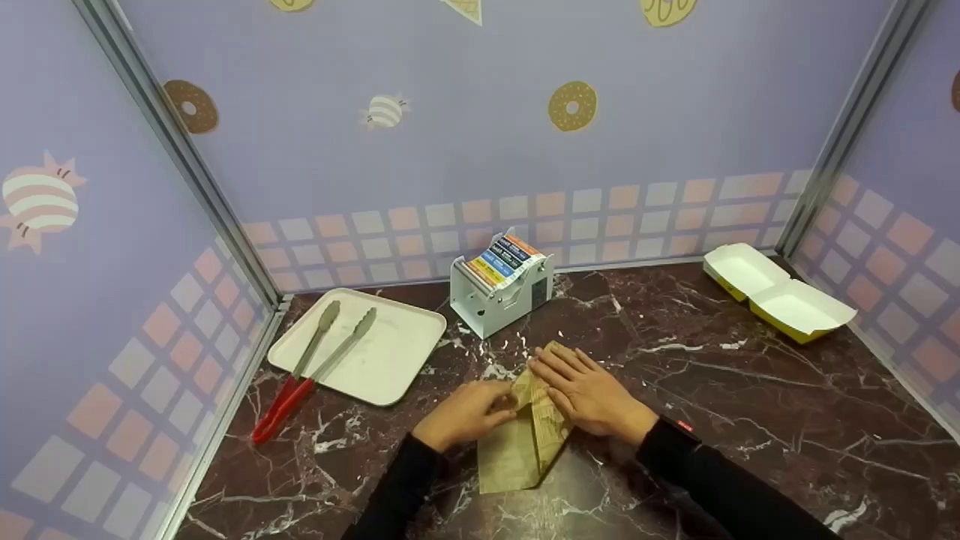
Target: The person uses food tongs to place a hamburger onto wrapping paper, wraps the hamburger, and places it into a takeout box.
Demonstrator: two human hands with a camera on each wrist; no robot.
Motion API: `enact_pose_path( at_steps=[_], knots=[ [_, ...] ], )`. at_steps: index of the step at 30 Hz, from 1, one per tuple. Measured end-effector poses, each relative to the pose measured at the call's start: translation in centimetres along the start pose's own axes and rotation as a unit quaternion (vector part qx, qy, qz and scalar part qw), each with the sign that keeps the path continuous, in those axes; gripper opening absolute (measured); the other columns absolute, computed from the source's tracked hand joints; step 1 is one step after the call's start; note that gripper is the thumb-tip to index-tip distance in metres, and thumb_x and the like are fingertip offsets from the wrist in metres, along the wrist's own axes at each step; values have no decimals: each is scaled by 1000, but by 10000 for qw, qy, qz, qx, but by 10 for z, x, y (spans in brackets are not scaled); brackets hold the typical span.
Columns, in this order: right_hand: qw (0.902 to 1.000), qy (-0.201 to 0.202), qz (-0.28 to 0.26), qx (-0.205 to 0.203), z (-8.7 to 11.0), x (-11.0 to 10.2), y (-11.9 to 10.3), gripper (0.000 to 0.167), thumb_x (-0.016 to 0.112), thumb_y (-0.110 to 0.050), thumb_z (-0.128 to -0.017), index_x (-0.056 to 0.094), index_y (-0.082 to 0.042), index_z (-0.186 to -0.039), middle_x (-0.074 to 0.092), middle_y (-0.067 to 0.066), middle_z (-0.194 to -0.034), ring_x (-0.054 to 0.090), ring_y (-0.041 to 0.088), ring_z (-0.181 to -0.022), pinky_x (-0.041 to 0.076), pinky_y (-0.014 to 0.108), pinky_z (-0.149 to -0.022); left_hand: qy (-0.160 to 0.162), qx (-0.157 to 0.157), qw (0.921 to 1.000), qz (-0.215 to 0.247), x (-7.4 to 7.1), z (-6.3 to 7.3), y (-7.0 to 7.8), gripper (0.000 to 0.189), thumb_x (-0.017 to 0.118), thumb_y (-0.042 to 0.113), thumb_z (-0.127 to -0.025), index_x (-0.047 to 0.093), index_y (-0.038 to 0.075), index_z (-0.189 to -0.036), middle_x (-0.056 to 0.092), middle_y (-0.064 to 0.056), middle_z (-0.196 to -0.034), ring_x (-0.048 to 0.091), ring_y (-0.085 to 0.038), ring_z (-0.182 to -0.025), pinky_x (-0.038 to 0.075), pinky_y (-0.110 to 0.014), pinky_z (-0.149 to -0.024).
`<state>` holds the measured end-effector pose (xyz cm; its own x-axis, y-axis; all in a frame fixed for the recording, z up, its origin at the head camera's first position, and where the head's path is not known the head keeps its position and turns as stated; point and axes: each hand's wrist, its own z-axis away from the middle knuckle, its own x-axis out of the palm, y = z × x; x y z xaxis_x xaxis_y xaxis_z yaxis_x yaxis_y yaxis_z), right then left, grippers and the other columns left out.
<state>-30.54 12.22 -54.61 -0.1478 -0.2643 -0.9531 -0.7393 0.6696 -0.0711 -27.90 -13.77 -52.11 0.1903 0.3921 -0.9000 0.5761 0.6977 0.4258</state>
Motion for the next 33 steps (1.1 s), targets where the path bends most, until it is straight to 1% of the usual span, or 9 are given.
enact_pose_path(
  at_steps=[6, 10, 13, 17, 23, 26, 30, 31, 33],
  knots=[
    [9999, -93, 27, 33, -1, 1, -2, 52, 44, -27, -108, 43, -10, -158, 38, 14, -165, 33, 39, -153, 29, 60, -123, -8, -585, 9963, -622, 20, 19, 29, 61, 63, 52, -98, 61, 9, -141, 50, -17, -156, 54, -36, -138, 44, -52, -117],
    [9999, -153, -20, 76, 0, 0, -1, 52, 44, -28, -109, 42, -11, -158, 37, 14, -166, 32, 39, -154, 28, 62, -124, -244, -818, 9930, -818, 29, 28, 45, 91, 58, 69, -93, 39, 8, -158, 37, -22, -163, 50, -41, -141, 47, -57, -113],
    [9998, -194, -26, 107, 0, 0, 1, 53, 43, -28, -109, 41, -11, -159, 36, 14, -167, 32, 39, -154, 27, 62, -124, -198, -857, 9893, -1167, 35, 29, 52, 100, 58, 72, -92, 26, 11, -164, 35, -24, -163, 50, -41, -140, 52, -56, -107],
    [9999, -142, -26, 68, 0, 1, 1, 52, 44, -28, -109, 42, -11, -158, 37, 14, -166, 32, 40, -154, 27, 62, -123, -127, -720, 9763, -2036, 42, 29, 57, 89, 59, 61, -97, 20, 20, -166, 40, -24, -161, 54, -38, -138, 57, -49, -101],
    [9999, -154, -35, 60, -1, 2, 1, 53, 43, -29, -109, 41, -12, -159, 35, 13, -167, 31, 40, -154, 27, 63, -123, -165, -290, 9662, -2555, 42, 36, 57, 55, 53, 40, -106, 39, 41, -159, 42, -21, -161, 54, -39, -138, 57, -46, -102],
    [9999, -136, -40, 50, 0, 2, 0, 53, 44, -29, -109, 41, -12, -159, 35, 13, -167, 32, 40, -154, 28, 63, -123, -432, -48, 9583, -2823, 40, 38, 56, 51, 44, 37, -109, 37, 40, -159, 37, -15, -165, 49, -36, -143, 51, -45, -112],
    [9999, -74, -59, 49, 0, 2, 0, 52, 46, -27, -108, 42, -12, -158, 37, 13, -166, 33, 40, -153, 28, 63, -123, -710, 419, 9371, -3391, 38, 39, 55, 54, 37, 33, -110, 28, 34, -164, 32, 0, -169, 37, -22, -153, 36, -43, -124],
    [9999, -69, -53, 60, 1, 2, 0, 52, 46, -27, -108, 43, -12, -158, 37, 13, -166, 33, 40, -154, 28, 63, -123, -741, 511, 9354, -3419, 37, 39, 55, 54, 36, 33, -111, 27, 33, -164, 31, 2, -169, 34, -19, -154, 32, -43, -126],
    [9999, -84, -66, 90, 1, 2, 0, 52, 45, -28, -109, 42, -12, -159, 36, 13, -166, 31, 39, -154, 27, 62, -123, -789, 533, 9424, -3207, 36, 39, 54, 53, 33, 36, -111, 27, 32, -164, 28, 3, -170, 32, -20, -156, 29, -46, -127]
  ],
)
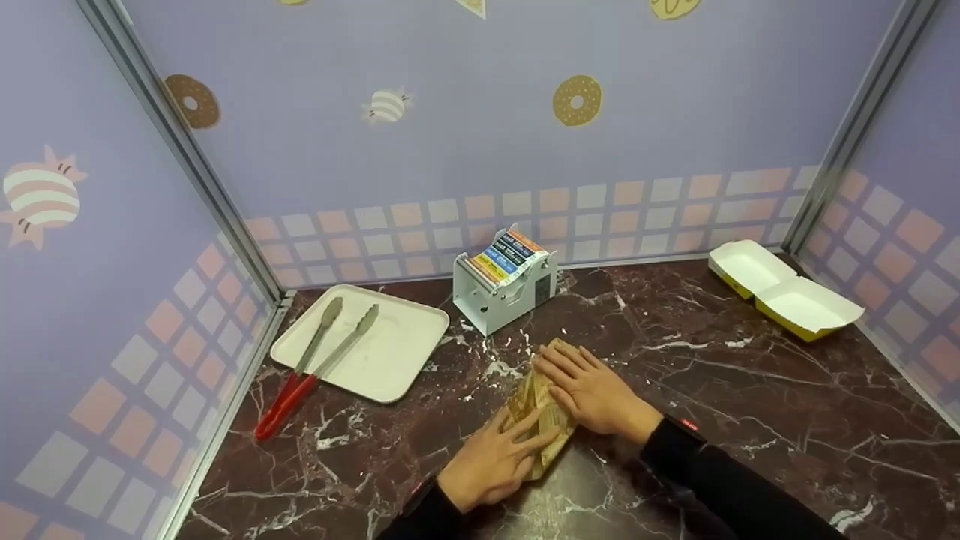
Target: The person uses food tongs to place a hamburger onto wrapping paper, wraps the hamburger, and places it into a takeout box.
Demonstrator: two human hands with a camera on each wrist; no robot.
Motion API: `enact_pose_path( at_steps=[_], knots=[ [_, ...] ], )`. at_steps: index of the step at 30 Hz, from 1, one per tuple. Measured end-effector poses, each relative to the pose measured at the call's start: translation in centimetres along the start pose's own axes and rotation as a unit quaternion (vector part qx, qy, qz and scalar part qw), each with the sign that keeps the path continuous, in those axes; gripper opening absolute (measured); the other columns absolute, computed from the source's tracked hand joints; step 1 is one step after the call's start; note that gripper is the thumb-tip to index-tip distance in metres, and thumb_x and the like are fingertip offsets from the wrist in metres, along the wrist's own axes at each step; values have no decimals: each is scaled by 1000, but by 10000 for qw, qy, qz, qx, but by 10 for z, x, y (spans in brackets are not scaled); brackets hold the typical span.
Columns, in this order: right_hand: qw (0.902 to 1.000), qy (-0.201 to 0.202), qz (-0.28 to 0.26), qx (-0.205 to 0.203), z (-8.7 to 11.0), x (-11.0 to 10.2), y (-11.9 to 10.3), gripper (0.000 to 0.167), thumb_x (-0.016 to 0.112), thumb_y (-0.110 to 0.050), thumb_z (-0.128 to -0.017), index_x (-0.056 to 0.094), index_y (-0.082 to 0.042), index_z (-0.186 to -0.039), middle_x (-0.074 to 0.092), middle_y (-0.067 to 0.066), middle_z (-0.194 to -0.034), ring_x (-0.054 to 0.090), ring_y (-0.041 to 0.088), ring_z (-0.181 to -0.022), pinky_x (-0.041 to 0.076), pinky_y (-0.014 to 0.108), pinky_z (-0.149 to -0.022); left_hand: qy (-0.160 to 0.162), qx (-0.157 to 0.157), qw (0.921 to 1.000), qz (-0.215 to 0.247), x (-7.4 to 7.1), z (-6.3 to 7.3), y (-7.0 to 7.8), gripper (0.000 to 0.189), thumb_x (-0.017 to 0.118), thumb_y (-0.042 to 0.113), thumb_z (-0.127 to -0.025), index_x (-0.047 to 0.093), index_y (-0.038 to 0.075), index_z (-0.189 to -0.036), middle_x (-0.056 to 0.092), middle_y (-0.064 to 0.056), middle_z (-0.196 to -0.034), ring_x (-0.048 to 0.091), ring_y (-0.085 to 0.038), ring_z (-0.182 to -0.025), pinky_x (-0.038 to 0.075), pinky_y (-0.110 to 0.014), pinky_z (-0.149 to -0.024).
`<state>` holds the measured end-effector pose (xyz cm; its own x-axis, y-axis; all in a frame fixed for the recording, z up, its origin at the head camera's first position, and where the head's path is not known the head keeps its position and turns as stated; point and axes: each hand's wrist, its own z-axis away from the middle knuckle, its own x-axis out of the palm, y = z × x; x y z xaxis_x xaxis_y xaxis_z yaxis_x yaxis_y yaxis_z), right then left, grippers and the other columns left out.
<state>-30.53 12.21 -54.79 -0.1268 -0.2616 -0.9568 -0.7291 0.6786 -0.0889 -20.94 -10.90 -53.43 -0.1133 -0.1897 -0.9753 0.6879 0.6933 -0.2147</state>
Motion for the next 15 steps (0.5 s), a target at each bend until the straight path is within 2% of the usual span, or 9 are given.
enact_pose_path(
  at_steps=[2, 4, 7, 9, 11, 13, 15],
  knots=[
    [10000, -7, -19, 4, 0, 1, 0, 53, 44, -29, -109, 41, -12, -159, 36, 13, -167, 31, 39, -155, 27, 62, -124, -75, -92, 9979, 629, -1, 1, -1, 53, 31, 42, -111, 31, 31, -163, 26, 0, -171, 31, -25, -156, 27, -48, -128],
    [10000, 11, -54, -21, 0, 2, 0, 53, 44, -29, -109, 41, -12, -159, 36, 13, -167, 30, 39, -155, 27, 62, -124, -191, -269, 9911, 1287, -2, 3, -3, 56, 33, 51, -109, 32, 32, -162, 24, -1, -172, 30, -31, -156, 26, -51, -128],
    [9998, 61, -135, -89, 0, 2, 0, 52, 44, -28, -109, 41, -11, -158, 36, 14, -166, 31, 41, -154, 27, 64, -123, -288, -412, 9810, 1873, -3, 8, -7, 70, 52, 61, -100, 33, 35, -162, 22, 1, -173, 30, -39, -155, 33, -57, -123],
    [9998, 88, -121, -93, 0, 2, 0, 52, 44, -27, -109, 42, -10, -158, 37, 14, -166, 33, 41, -153, 28, 65, -122, -288, -343, 9806, 1909, -2, 11, -10, 83, 67, 59, -91, 31, 36, -163, 18, 2, -174, 31, -40, -154, 37, -59, -120],
    [9999, 73, -117, -73, 0, 2, 0, 52, 45, -27, -109, 42, -10, -158, 37, 14, -166, 33, 41, -153, 28, 65, -122, -206, -219, 9835, 1782, -1, 13, -12, 96, 79, 52, -82, 29, 37, -163, 14, 3, -175, 34, -43, -152, 41, -59, -116],
    [9999, 26, -101, -21, 0, 1, 0, 52, 44, -28, -109, 42, -11, -158, 37, 14, -166, 32, 41, -153, 27, 65, -122, -69, -90, 9864, 1641, 0, 14, -13, 104, 86, 37, -77, 29, 36, -163, 11, 5, -175, 38, -43, -149, 44, -55, -115],
    [9999, -48, -105, 22, 0, 0, 0, 53, 43, -29, -109, 40, -11, -159, 35, 13, -167, 31, 40, -154, 26, 64, -123, 143, -34, 9869, 1609, 1, 14, -15, 105, 88, 21, -74, 33, 35, -162, 16, 7, -174, 44, -40, -145, 53, -49, -108]
  ],
)
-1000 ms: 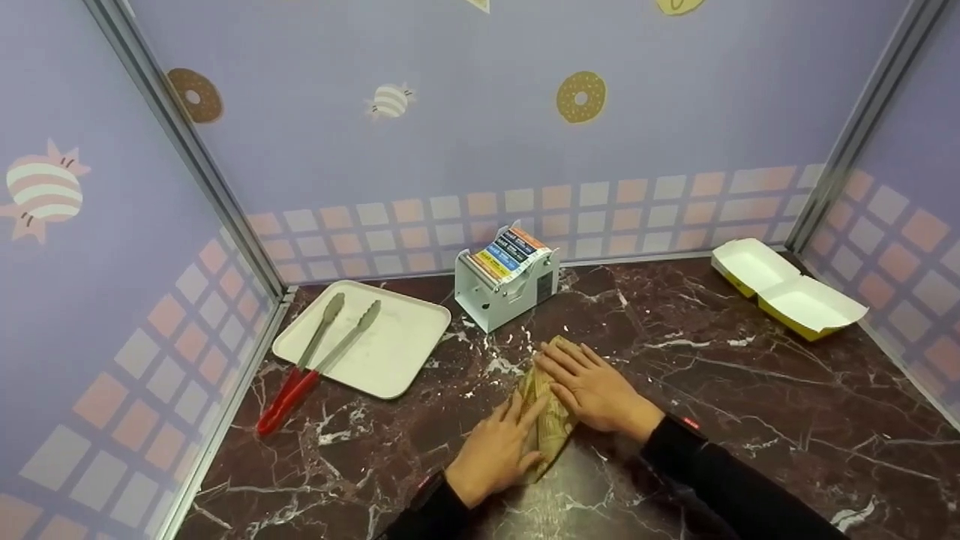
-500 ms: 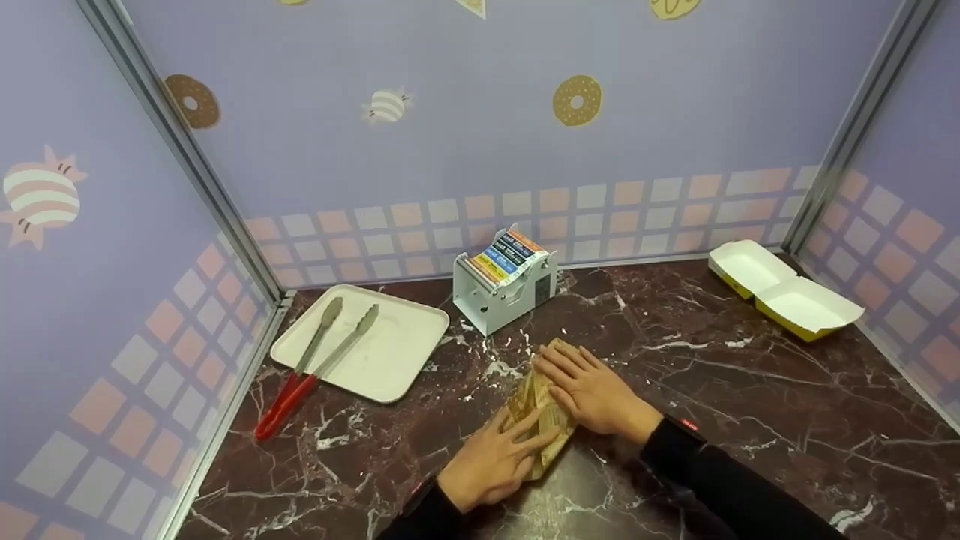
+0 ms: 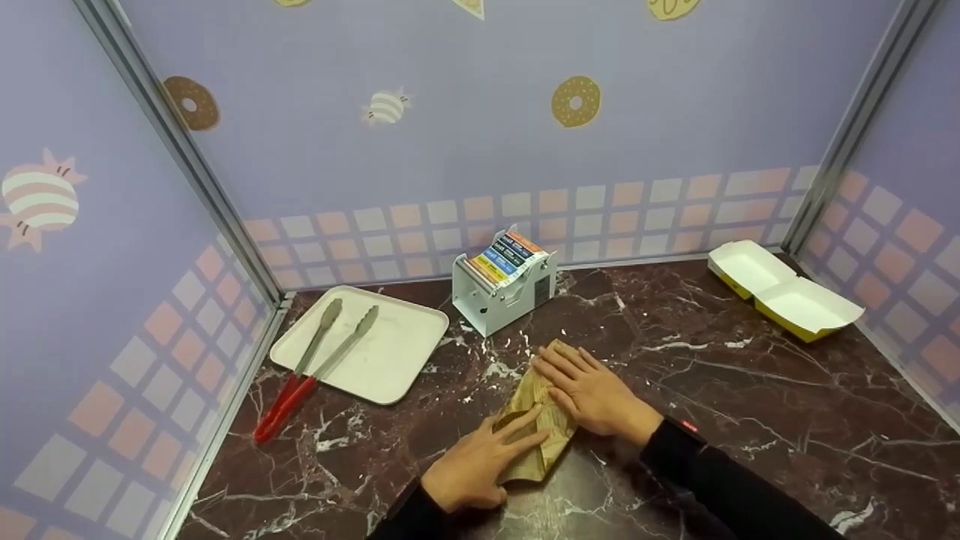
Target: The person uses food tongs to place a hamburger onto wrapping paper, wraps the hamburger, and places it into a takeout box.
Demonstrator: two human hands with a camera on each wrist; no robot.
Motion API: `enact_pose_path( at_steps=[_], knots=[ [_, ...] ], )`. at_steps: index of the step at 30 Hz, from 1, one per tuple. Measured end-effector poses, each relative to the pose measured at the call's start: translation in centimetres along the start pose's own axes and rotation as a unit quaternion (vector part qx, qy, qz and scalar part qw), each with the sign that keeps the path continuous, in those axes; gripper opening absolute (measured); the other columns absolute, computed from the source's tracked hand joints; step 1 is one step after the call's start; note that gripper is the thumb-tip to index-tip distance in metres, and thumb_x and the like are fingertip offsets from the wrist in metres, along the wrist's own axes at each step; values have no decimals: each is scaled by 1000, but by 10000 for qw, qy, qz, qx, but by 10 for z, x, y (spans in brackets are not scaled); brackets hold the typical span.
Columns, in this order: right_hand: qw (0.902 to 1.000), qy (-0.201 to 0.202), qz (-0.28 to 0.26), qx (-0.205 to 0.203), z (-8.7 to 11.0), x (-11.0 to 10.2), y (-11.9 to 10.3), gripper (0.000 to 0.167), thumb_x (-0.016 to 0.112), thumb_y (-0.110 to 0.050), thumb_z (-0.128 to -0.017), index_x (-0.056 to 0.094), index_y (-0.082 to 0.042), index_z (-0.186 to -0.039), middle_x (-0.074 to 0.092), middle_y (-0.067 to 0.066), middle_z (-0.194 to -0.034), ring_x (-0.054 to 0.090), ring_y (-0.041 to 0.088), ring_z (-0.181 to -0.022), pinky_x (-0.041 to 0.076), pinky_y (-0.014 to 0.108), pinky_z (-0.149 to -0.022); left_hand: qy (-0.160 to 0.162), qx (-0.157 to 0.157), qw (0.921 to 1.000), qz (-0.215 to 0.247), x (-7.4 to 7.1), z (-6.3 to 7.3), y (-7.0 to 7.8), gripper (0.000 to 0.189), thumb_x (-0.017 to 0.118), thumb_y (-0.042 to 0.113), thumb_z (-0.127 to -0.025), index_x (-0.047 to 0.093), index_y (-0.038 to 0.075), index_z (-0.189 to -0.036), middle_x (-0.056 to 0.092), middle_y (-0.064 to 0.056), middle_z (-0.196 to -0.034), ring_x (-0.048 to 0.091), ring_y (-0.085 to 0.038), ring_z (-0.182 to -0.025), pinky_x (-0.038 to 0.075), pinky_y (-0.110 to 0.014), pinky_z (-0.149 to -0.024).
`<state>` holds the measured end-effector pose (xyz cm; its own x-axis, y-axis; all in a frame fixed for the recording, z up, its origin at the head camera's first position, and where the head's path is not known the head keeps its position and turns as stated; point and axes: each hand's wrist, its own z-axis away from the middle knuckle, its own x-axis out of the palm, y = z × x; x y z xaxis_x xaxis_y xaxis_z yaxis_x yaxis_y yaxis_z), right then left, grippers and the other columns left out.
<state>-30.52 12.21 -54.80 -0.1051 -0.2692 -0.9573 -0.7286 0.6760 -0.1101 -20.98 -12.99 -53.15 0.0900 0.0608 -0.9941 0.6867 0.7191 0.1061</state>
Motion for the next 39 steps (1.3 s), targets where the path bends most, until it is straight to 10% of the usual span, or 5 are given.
enact_pose_path(
  at_steps=[12, 18, 25, 34, 39],
  knots=[
    [9999, 46, 92, -37, -2, -2, 3, 53, 42, -30, -110, 40, -11, -159, 36, 14, -166, 32, 40, -154, 27, 64, -123, 1319, 777, 9880, -220, -1, -17, -28, 76, 73, -7, -83, 56, 25, -149, 48, 2, -160, 59, -18, -126, 57, -29, -100],
    [10000, -76, 53, 10, -4, -3, 4, 54, 42, -31, -109, 39, -11, -159, 34, 13, -167, 29, 39, -155, 25, 62, -125, 1315, 471, 9901, 101, -4, -21, -46, 87, 68, -11, -87, 43, 32, -158, 32, 0, -169, 56, -26, -135, 59, -36, -98],
    [9999, -139, 68, 71, -3, -6, 8, 55, 41, -32, -110, 38, -12, -160, 32, 12, -168, 27, 39, -156, 23, 62, -126, 1129, 1275, 9852, 191, -3, -34, -55, 79, 61, -12, -91, 44, 27, -158, 35, 0, -167, 54, -25, -141, 50, -39, -111],
    [9997, -227, 14, 61, -1, -2, 6, 56, 40, -34, -110, 36, -12, -161, 31, 13, -169, 26, 39, -156, 23, 62, -126, 1594, 1538, 9539, -2026, 9, -46, -54, 67, 71, 7, -92, 53, 34, -150, 38, 14, -165, 59, -11, -121, 56, -19, -95],
    [9999, -37, -98, -74, -1, 0, 4, 55, 43, -33, -110, 39, -9, -159, 34, 15, -167, 29, 41, -154, 25, 64, -124, 1965, 1682, 9405, -2203, 9, -46, -59, 58, 72, 9, -91, 61, 29, -144, 54, 14, -154, 60, -8, -120, 55, -16, -95]
  ],
)
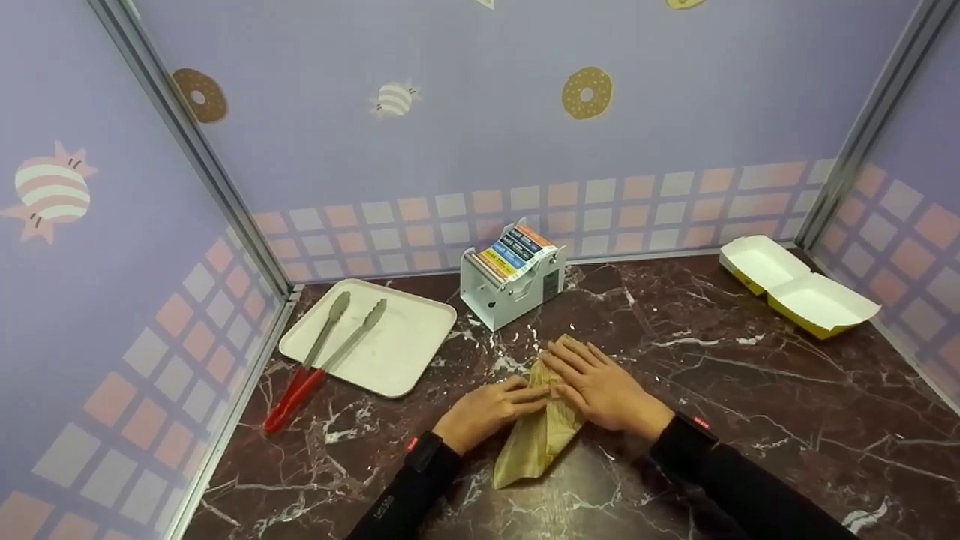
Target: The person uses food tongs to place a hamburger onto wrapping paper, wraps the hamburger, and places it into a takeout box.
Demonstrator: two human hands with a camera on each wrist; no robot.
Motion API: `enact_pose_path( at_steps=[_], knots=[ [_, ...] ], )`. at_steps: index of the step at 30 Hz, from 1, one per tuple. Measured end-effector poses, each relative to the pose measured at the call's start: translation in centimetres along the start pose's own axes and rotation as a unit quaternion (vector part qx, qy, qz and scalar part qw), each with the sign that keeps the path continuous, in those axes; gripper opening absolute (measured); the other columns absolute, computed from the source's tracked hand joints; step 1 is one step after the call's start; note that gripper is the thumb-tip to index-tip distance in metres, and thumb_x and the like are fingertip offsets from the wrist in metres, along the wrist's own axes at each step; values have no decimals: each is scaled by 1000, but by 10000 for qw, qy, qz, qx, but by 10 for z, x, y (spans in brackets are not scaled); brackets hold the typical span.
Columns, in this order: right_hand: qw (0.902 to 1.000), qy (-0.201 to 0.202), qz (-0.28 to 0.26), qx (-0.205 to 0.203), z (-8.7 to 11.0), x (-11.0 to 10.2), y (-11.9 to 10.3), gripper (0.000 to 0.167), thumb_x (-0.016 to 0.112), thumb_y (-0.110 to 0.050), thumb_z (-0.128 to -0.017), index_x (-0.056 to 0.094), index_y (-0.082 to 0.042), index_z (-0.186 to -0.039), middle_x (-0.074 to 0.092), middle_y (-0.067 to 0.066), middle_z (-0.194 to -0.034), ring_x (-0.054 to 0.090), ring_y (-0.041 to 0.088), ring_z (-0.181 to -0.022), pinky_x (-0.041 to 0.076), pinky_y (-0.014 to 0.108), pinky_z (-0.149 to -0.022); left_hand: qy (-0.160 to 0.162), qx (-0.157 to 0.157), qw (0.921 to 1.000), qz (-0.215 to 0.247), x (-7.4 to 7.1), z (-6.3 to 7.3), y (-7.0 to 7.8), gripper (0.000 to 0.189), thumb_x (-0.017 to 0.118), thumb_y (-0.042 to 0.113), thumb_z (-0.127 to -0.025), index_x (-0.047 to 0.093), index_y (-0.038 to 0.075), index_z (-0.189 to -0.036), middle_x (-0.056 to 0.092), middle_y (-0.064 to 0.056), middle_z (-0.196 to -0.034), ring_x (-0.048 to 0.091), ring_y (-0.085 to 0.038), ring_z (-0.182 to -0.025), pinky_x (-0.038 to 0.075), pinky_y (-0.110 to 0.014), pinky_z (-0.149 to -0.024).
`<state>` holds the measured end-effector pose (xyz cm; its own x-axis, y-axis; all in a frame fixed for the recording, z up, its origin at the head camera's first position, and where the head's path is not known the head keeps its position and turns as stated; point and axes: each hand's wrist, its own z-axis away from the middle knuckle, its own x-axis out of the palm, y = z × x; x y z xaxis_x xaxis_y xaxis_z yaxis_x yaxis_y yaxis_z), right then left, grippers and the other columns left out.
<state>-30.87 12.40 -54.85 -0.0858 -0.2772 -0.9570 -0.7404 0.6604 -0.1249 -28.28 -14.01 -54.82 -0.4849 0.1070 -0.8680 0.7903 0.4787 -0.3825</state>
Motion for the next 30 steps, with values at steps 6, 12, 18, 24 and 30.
enact_pose_path(
  at_steps=[6, 12, 18, 24, 30],
  knots=[
    [9995, 294, -64, -115, 0, 2, 3, 54, 45, -32, -109, 41, -9, -158, 38, 17, -164, 33, 43, -152, 28, 66, -121, 18, 325, 9993, -192, 2, -2, -1, 66, 71, 13, -90, 53, 36, -150, 52, 9, -156, 59, -11, -126, 50, -22, -107],
    [9998, 64, -187, 2, 1, 0, 2, 55, 42, -33, -111, 38, -9, -160, 35, 17, -166, 30, 42, -154, 25, 66, -123, -185, 460, 9983, -302, 4, -5, 1, 56, 71, 14, -91, 60, 34, -143, 48, 11, -159, 60, -11, -125, 52, -18, -103],
    [9997, -123, -182, 78, 2, -2, 1, 57, 42, -35, -110, 35, -10, -161, 31, 15, -168, 27, 40, -156, 23, 63, -125, 267, 232, 9976, 591, 4, -9, -3, 43, 70, 12, -94, 70, 29, -133, 61, 12, -146, 66, -13, -120, 53, -20, -101],
    [9999, -96, -131, -46, 3, -4, 2, 57, 45, -34, -109, 37, -9, -160, 34, 16, -167, 28, 40, -155, 24, 63, -125, 728, -211, 9927, 935, 2, -16, -6, 31, 77, 24, -89, 78, 34, -118, 65, 7, -142, 63, -17, -121, 50, -31, -109],
    [9994, -78, -306, -158, 4, -5, 4, 55, 43, -26, -110, 37, -5, -159, 32, 16, -168, 27, 38, -156, 23, 62, -125, 625, -954, 9615, 2499, -2, -27, -4, 21, 68, 21, -97, 78, 15, -115, 62, -4, -148, 53, -27, -141, 40, -43, -122]
  ],
)
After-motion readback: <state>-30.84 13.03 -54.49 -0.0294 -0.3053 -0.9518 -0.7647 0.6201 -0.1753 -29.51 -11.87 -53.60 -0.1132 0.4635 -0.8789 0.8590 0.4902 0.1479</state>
